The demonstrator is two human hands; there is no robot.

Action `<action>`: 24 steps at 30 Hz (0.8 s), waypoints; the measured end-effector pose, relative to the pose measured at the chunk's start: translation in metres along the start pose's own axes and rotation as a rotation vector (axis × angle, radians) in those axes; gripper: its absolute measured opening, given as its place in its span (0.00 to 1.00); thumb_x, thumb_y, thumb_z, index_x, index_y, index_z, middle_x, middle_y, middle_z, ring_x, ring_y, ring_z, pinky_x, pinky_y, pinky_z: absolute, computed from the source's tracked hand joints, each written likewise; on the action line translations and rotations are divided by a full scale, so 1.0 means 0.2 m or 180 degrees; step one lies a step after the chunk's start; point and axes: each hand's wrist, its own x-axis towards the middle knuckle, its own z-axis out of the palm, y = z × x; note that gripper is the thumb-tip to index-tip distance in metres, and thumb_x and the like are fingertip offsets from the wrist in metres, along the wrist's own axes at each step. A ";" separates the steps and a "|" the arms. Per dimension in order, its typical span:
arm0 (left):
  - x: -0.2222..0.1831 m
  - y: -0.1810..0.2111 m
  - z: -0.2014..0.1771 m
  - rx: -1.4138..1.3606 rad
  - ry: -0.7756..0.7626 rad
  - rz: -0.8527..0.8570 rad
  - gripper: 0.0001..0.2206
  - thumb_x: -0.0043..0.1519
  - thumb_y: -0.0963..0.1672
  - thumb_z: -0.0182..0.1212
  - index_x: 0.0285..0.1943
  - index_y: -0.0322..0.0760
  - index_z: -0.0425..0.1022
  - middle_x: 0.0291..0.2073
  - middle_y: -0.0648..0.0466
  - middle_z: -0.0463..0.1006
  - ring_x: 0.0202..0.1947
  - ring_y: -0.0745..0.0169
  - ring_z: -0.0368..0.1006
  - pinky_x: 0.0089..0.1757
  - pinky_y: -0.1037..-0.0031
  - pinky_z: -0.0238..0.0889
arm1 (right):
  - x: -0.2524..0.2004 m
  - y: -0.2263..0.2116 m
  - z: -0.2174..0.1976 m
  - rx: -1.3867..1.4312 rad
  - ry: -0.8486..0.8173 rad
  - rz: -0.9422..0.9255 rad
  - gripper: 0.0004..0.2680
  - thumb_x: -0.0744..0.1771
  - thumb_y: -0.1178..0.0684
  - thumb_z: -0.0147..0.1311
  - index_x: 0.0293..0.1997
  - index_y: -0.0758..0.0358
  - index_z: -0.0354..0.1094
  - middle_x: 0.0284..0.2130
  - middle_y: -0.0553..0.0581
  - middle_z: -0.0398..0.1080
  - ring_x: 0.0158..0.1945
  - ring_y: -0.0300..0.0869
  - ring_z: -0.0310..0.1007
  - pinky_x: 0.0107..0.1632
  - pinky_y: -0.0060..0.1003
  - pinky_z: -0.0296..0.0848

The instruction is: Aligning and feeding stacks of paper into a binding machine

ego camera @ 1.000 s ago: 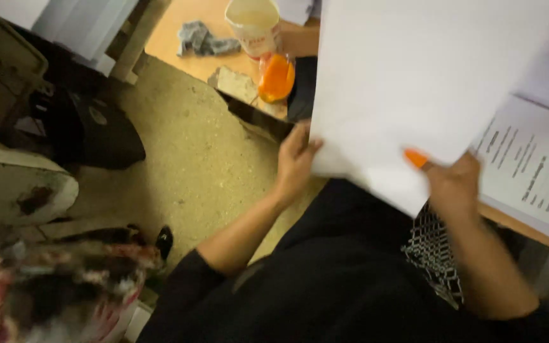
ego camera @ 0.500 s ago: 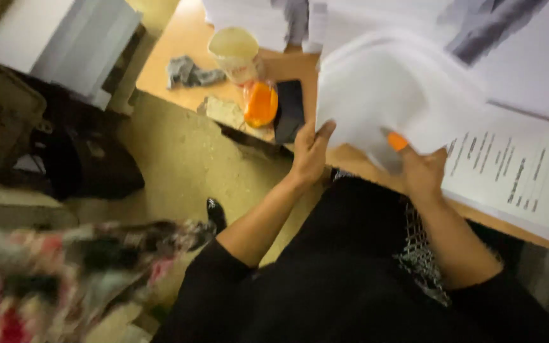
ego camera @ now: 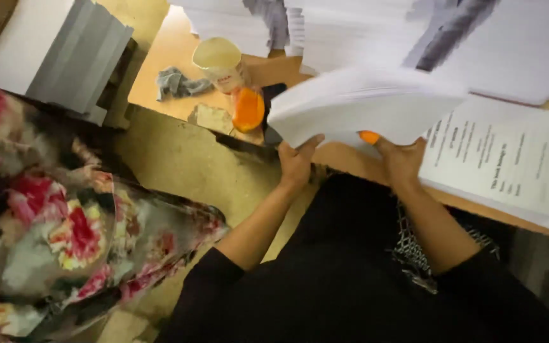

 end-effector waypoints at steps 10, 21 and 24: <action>0.06 0.52 0.14 0.0239 0.0246 0.0134 0.12 0.47 0.38 0.72 0.39 0.39 0.78 0.29 0.58 0.77 0.29 0.71 0.70 0.34 0.76 0.65 | -0.03 -0.05 -0.06 0.0182 -0.0547 0.0249 0.22 0.56 0.66 0.63 0.54 0.64 0.65 0.44 0.62 0.70 0.49 0.51 0.68 0.52 0.50 0.68; -0.05 0.29 -0.05 0.2918 -0.0586 0.3861 0.04 0.63 0.42 0.59 0.38 0.45 0.80 0.31 0.55 0.79 0.29 0.58 0.75 0.35 0.72 0.70 | -0.22 -0.61 -0.28 0.1517 -0.0578 0.2647 0.39 0.60 0.23 0.26 0.69 0.70 0.42 0.63 0.73 0.55 0.65 0.64 0.57 0.61 0.61 0.60; -0.15 0.23 -0.17 0.3063 -0.1294 0.3689 0.04 0.63 0.43 0.57 0.41 0.45 0.78 0.41 0.57 0.80 0.43 0.58 0.77 0.45 0.69 0.67 | -0.26 -0.17 -0.39 0.1215 -0.0487 0.2716 0.32 0.59 0.37 0.41 0.67 0.67 0.48 0.58 0.69 0.61 0.59 0.60 0.63 0.58 0.58 0.64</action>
